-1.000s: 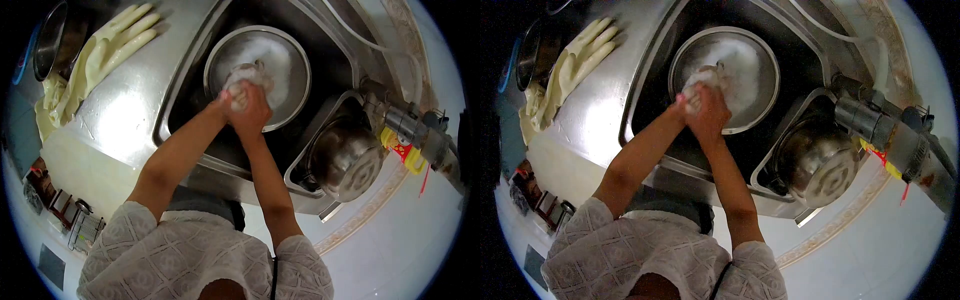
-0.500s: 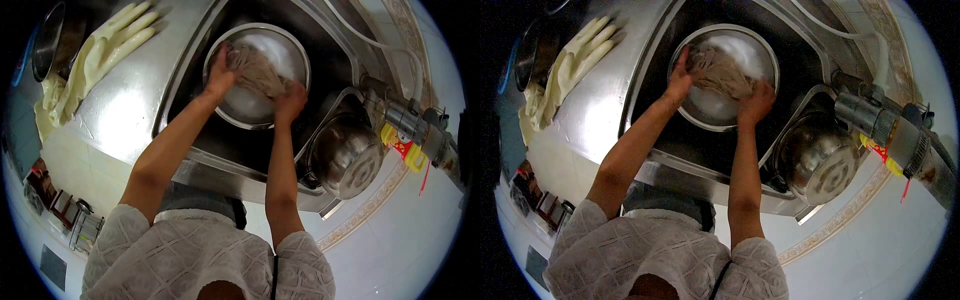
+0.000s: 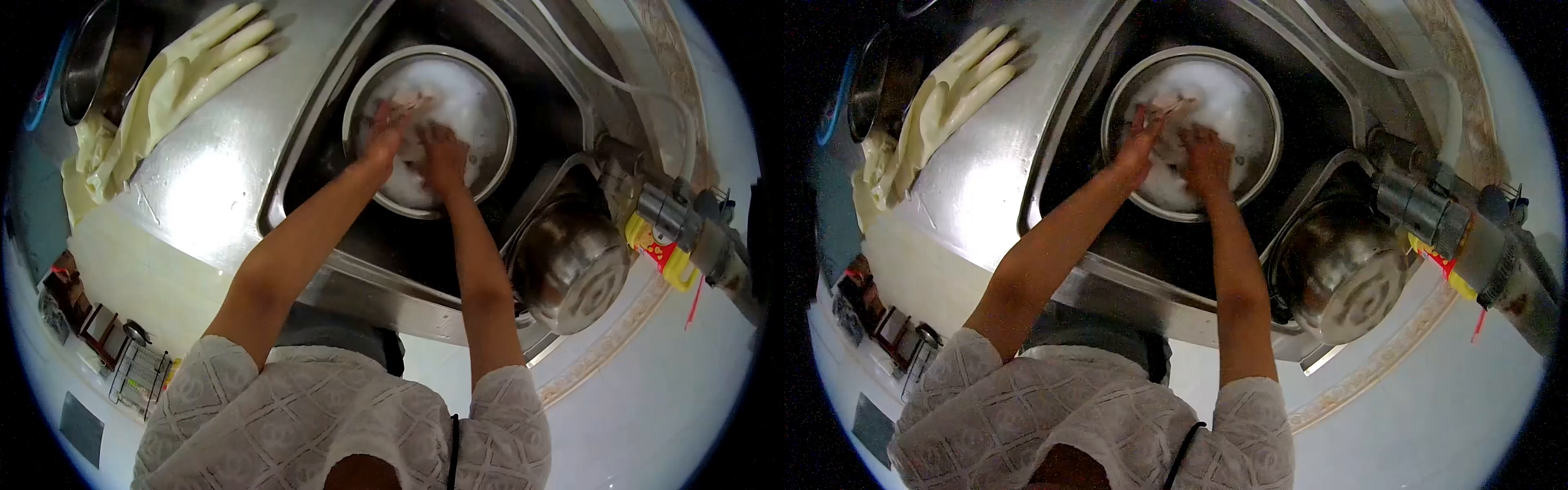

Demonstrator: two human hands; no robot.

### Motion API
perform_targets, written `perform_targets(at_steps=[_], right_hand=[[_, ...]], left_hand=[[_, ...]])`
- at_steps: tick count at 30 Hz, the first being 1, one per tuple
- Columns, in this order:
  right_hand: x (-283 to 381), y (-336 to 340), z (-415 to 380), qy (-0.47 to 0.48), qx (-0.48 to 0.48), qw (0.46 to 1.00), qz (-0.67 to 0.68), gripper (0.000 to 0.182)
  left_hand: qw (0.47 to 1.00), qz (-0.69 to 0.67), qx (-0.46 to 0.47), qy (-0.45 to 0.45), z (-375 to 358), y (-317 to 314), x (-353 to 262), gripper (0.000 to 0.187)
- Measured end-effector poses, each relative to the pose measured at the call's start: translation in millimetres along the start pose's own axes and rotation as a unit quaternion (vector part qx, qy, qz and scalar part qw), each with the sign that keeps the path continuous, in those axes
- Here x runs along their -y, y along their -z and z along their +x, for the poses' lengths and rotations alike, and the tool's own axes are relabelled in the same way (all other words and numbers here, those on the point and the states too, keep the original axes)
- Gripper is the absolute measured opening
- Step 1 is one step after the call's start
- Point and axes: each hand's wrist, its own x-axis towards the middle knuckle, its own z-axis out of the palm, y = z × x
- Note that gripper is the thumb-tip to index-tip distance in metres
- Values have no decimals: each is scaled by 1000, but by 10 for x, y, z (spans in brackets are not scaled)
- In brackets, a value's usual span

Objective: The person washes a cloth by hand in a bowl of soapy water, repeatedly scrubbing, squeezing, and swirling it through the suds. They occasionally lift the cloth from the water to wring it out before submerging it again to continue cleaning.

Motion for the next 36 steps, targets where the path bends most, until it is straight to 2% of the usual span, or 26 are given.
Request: perform_targets(at_steps=[2, 3, 5, 6, 8, 9, 11, 12, 13, 14, 15, 16, 18, 19, 20, 21, 22, 23, 24, 26, 30, 31, 32, 34, 35, 36], right_hand=[[-165, -195, -38, 100, -189, 975, 57, 40], [-163, -317, 50, 102, -188, 975, 57, 40], [-71, -515, 290, -214, -201, 921, 258, 38], [-62, -501, 213, -220, -206, 919, 254, 38], [40, -348, 8, 26, -212, 794, 569, 29], [69, -230, -158, 26, -210, 797, 566, 29], [170, 28, -502, 232, -298, 895, 238, 29], [214, 91, -644, 232, -299, 894, 239, 29], [241, 141, -776, 261, -293, 901, 186, 30], [263, 173, -872, 288, -285, 905, 131, 33], [308, 177, -958, 284, -285, 906, 130, 33], [408, 162, -1004, 271, -314, 895, 161, 31], [513, 98, -931, 198, -377, 890, 165, 35], [495, 79, -855, 198, -377, 890, 165, 35], [484, 43, -796, 164, -403, 885, 168, 34], [481, 23, -743, 130, -428, 878, 171, 33], [486, 120, -706, 89, -392, 893, 201, 32], [457, 230, -666, 47, -355, 905, 230, 32], [319, 263, -541, 10, -330, 901, 282, 33], [36, 196, -294, -25, -305, 892, 334, 35], [-164, 145, -268, -117, -187, 840, 496, 45], [-159, 207, -310, -113, -129, 787, 592, 48], [-185, 184, -340, -110, -131, 788, 592, 48], [-250, 59, -415, -53, 9, 719, 693, 55], [-275, 22, -414, -54, 10, 719, 693, 55], [-273, 19, -419, -21, 58, 686, 725, 54]], left_hand=[[999, -42, 5, 19, -114, -77, -141, 77], [999, -43, 3, 18, -98, -93, -114, 77], [994, -96, 29, 33, -10, -128, -71, 78], [994, -96, 37, 36, -7, -176, -71, 78], [976, -208, 11, 59, 28, -217, -158, 68], [975, -212, 10, 61, 74, -180, -176, 68], [914, -331, 193, 131, 178, -53, -254, 50], [950, -256, 88, 154, -44, -114, -441, 39], [950, -256, 88, 154, 195, 13, -202, 39], [749, -569, 200, 273, 634, 247, 240, 37], [423, -788, 277, 351, 861, 352, 509, 38], [423, -788, 277, 351, 642, 239, 332, 38], [759, -530, 324, 196, 47, -88, -22, 29], [871, -355, 324, 100, -108, -176, -129, 25], [784, -511, 324, 140, 334, 20, 309, 35], [785, -509, 323, 140, 279, 17, 291, 35], [911, -287, 297, 2, 150, -24, 208, 37], [959, -41, 246, -136, 22, -68, 132, 39], [959, -40, 246, -134, -131, -159, 23, 39], [996, 75, 28, -42, -379, -333, -228, 44], [982, 142, 100, -69, -456, -270, -367, 51], [978, 131, 151, -59, -408, -198, -435, 49], [971, 119, 200, -49, -355, -132, -491, 48], [966, 94, 229, -79, -274, -32, -532, 45], [957, 70, 259, -110, -247, -5, -529, 45], [961, 117, 238, -84, -398, -57, -692, 57]])
